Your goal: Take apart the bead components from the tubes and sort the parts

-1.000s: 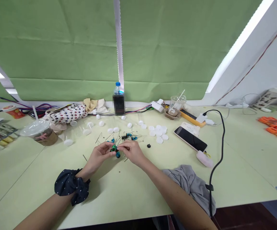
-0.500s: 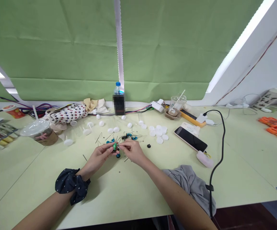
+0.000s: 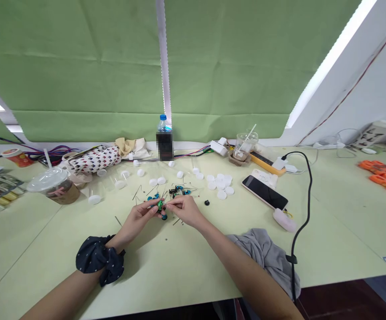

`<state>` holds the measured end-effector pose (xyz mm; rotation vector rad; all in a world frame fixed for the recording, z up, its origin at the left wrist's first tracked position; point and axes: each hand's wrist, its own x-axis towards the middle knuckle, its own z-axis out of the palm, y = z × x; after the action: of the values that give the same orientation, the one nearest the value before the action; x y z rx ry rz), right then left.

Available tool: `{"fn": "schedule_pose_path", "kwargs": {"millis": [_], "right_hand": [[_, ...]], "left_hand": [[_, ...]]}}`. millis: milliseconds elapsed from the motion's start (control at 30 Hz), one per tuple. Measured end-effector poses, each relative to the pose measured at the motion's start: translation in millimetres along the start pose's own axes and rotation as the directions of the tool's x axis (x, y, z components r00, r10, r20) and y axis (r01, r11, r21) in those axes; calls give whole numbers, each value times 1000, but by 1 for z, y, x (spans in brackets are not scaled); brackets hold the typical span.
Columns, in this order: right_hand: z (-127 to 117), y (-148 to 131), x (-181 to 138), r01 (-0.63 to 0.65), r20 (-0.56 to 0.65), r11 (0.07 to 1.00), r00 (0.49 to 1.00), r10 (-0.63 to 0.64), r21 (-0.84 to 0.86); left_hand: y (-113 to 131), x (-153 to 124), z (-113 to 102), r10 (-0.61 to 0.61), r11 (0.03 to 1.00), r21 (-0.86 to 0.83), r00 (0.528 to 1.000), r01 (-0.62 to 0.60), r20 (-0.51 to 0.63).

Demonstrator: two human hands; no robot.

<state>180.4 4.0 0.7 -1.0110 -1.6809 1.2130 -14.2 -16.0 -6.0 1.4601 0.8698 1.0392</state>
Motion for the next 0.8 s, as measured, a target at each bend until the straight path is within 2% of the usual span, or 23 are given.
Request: {"fn": "schedule_pose_path", "kwargs": {"millis": [100,167,200,267,333,400,467,600,800], "right_hand": [[-3,-2,-1,-119,109,990,988,111,74],[-4,-3,-2,-183,170,977,972,164,106],[-3,-3,-2,-176,165,979,974,158,102],[0,-4,-2,-82,78,996,994,80,21],[4,-5,-3,46,-34,986,998,-52,-158],[8,-6,-5,127,-94,932,981,-168,-339],[11,-6,-6,157,-107,884,968,-225,-440],[13,-5,-7,157,-133,858,959,-251,-489],[10,4,-3,100,-177,919,968,-178,-381]], "left_hand": [[-1,-1,-3,161,957,239,986,-165,40],[-1,-2,-4,204,920,326,976,-219,78],[-1,-2,-4,207,912,343,974,-225,87],[0,-2,-5,199,913,344,976,-217,89],[1,-2,-4,180,929,315,980,-196,81],[4,-2,-2,152,948,272,986,-166,71],[7,-3,0,128,965,225,990,-138,57],[11,-3,6,97,986,138,995,-98,18],[8,-3,6,117,976,179,993,-120,25]]}}
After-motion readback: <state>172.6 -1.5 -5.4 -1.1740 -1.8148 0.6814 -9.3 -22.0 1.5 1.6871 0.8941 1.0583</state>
